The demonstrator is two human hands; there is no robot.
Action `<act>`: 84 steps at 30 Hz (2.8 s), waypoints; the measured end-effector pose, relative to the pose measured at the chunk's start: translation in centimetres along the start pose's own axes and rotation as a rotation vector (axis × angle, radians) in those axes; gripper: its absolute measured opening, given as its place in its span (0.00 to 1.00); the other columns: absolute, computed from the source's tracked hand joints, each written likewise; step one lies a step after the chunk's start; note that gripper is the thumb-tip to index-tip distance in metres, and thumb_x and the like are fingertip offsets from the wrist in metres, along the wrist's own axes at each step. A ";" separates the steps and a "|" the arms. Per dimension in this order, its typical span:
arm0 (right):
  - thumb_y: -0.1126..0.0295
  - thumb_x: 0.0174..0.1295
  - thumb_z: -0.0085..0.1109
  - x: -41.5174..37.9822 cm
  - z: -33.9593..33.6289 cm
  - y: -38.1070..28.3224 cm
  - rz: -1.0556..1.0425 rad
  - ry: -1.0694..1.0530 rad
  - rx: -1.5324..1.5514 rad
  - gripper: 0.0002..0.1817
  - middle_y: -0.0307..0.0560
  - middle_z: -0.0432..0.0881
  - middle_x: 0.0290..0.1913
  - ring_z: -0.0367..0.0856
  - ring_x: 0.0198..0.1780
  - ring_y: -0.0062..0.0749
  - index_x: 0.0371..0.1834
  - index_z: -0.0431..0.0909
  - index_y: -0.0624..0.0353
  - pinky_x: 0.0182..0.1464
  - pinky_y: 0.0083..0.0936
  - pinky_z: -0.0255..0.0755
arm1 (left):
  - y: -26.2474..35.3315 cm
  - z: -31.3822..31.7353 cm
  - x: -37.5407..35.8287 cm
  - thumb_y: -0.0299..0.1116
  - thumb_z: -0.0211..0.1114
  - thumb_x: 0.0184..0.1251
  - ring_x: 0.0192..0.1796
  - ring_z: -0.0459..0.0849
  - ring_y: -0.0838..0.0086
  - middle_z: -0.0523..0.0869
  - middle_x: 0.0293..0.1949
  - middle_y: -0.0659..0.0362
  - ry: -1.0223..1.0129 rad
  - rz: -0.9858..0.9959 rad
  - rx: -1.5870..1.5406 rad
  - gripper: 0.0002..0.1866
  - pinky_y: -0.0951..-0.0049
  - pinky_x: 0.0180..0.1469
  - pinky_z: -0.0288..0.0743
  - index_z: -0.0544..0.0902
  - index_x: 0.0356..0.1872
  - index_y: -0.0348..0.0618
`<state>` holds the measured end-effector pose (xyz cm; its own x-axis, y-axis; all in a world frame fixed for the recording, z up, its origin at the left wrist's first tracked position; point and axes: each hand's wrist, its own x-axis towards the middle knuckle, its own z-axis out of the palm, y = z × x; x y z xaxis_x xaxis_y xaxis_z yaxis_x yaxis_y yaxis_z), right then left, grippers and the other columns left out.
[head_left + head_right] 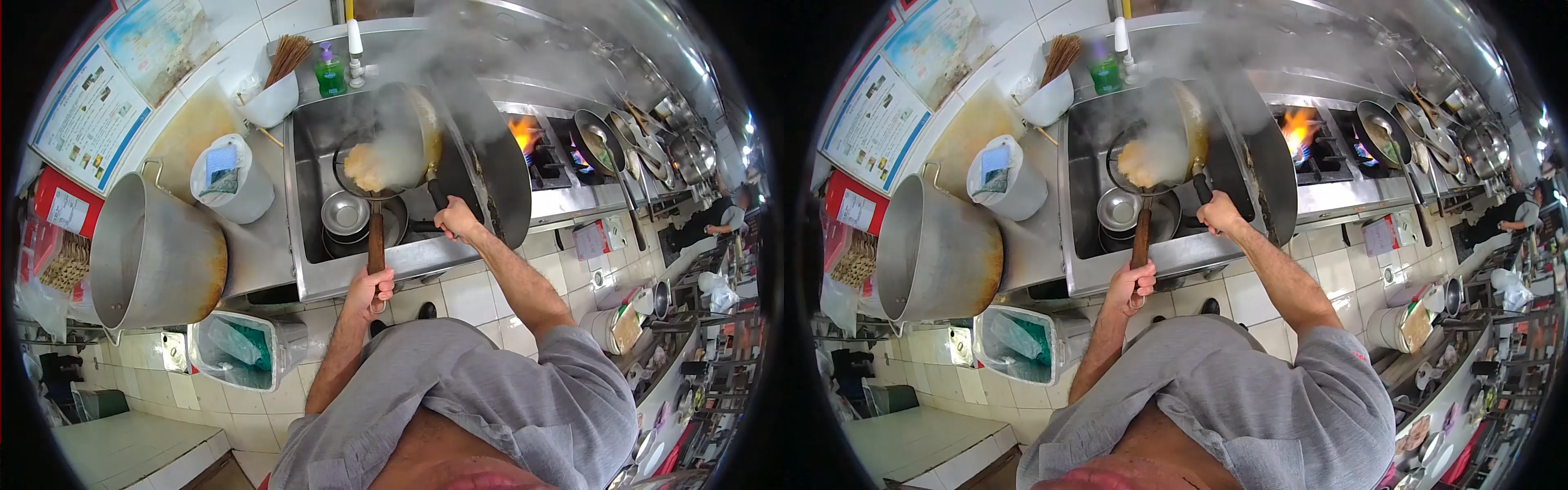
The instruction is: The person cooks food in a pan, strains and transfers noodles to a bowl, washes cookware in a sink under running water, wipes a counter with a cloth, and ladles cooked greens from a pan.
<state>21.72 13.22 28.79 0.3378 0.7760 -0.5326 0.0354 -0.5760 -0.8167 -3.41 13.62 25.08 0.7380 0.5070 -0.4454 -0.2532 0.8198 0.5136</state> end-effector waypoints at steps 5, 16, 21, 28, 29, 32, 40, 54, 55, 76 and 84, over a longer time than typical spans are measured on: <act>0.77 0.38 0.54 1.6 -0.1 2.1 -0.233 0.259 -0.422 0.33 0.56 0.75 0.22 0.77 0.22 0.40 0.53 0.62 0.76 0.25 0.33 0.70 | 0.2 -0.7 0.4 0.23 0.57 0.58 0.18 0.63 0.88 0.67 0.23 0.67 0.020 -0.007 -0.003 0.08 0.87 0.14 0.57 0.68 0.36 0.42; 0.77 0.38 0.56 6.6 -1.1 1.0 -0.041 0.325 -0.117 0.11 0.54 0.76 0.19 0.77 0.18 0.39 0.28 0.72 0.67 0.20 0.40 0.69 | 0.8 -1.2 -2.3 0.24 0.58 0.57 0.17 0.63 0.87 0.66 0.19 0.68 0.111 0.011 0.056 0.09 0.88 0.13 0.53 0.67 0.36 0.44; 0.79 0.37 0.57 11.3 -2.0 4.4 0.177 0.045 0.262 0.05 0.41 0.66 0.10 0.61 0.09 0.25 0.13 0.70 0.62 0.12 0.26 0.58 | 1.4 -1.6 -2.9 0.23 0.58 0.56 0.17 0.63 0.86 0.66 0.19 0.67 0.155 0.045 0.066 0.10 0.87 0.12 0.54 0.69 0.38 0.43; 0.70 0.44 0.59 8.3 -0.9 6.4 -0.166 0.505 -0.827 0.16 0.56 0.77 0.39 0.76 0.42 0.45 0.37 0.76 0.65 0.41 0.46 0.71 | 2.4 -0.1 -2.7 0.22 0.57 0.57 0.17 0.64 0.85 0.67 0.20 0.65 0.142 0.057 0.059 0.09 0.87 0.12 0.55 0.70 0.37 0.42; 0.64 0.47 0.59 5.5 -1.4 4.8 -0.213 0.377 -0.850 0.24 0.59 0.69 0.53 0.65 0.57 0.52 0.48 0.71 0.64 0.54 0.48 0.61 | 2.4 -0.4 -2.3 0.22 0.56 0.57 0.16 0.63 0.86 0.67 0.20 0.65 0.142 0.070 0.026 0.08 0.87 0.12 0.55 0.70 0.37 0.41; 0.64 0.52 0.57 -4.1 -4.1 1.4 -0.707 0.315 -0.452 0.21 0.56 0.74 0.47 0.71 0.50 0.49 0.50 0.72 0.61 0.52 0.41 0.64 | 1.7 0.2 -1.4 0.22 0.55 0.59 0.16 0.62 0.87 0.66 0.20 0.66 0.122 0.091 -0.025 0.05 0.87 0.12 0.55 0.71 0.37 0.40; 0.72 0.57 0.54 -16.9 -32.4 3.2 -0.657 1.187 0.068 0.09 0.45 0.82 0.32 0.78 0.33 0.24 0.38 0.77 0.63 0.36 0.22 0.72 | -2.3 6.7 0.4 0.27 0.51 0.65 0.15 0.61 0.88 0.65 0.20 0.67 0.123 0.168 -0.133 0.05 0.89 0.11 0.55 0.73 0.37 0.37; 0.67 0.53 0.52 3.0 -32.1 29.8 -0.008 -0.018 0.271 0.14 0.44 0.77 0.28 0.76 0.26 0.29 0.41 0.73 0.61 0.28 0.28 0.72 | -8.9 17.3 5.7 0.27 0.46 0.68 0.19 0.60 0.84 0.62 0.20 0.64 0.029 0.390 -0.618 0.07 0.85 0.17 0.56 0.66 0.36 0.31; 0.66 0.55 0.52 4.5 -29.8 29.9 0.130 -0.109 0.478 0.17 0.44 0.76 0.30 0.74 0.25 0.31 0.48 0.70 0.59 0.29 0.30 0.73 | -9.2 17.8 5.6 0.26 0.46 0.68 0.20 0.60 0.85 0.63 0.22 0.63 0.038 0.414 -0.581 0.07 0.85 0.17 0.56 0.65 0.37 0.30; 0.78 0.49 0.48 11.2 -24.3 32.6 -0.047 0.257 1.105 0.14 0.45 0.73 0.28 0.73 0.26 0.31 0.42 0.70 0.64 0.26 0.26 0.69 | -8.4 17.0 1.8 0.25 0.44 0.68 0.22 0.62 0.84 0.62 0.25 0.63 0.068 0.362 -0.497 0.11 0.86 0.16 0.59 0.65 0.45 0.24; 0.70 0.60 0.46 0.4 -57.1 41.1 -0.394 1.164 1.276 0.07 0.44 0.76 0.24 0.76 0.28 0.30 0.30 0.72 0.61 0.32 0.23 0.72 | -8.4 16.7 3.9 0.27 0.43 0.69 0.21 0.61 0.84 0.61 0.25 0.63 0.036 0.387 -0.536 0.10 0.85 0.17 0.57 0.64 0.43 0.27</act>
<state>77.04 -24.81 7.66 0.9417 -0.0883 -0.3247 -0.2219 0.5624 -0.7965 12.08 4.26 31.24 0.5123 0.7926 -0.3306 -0.7790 0.5909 0.2097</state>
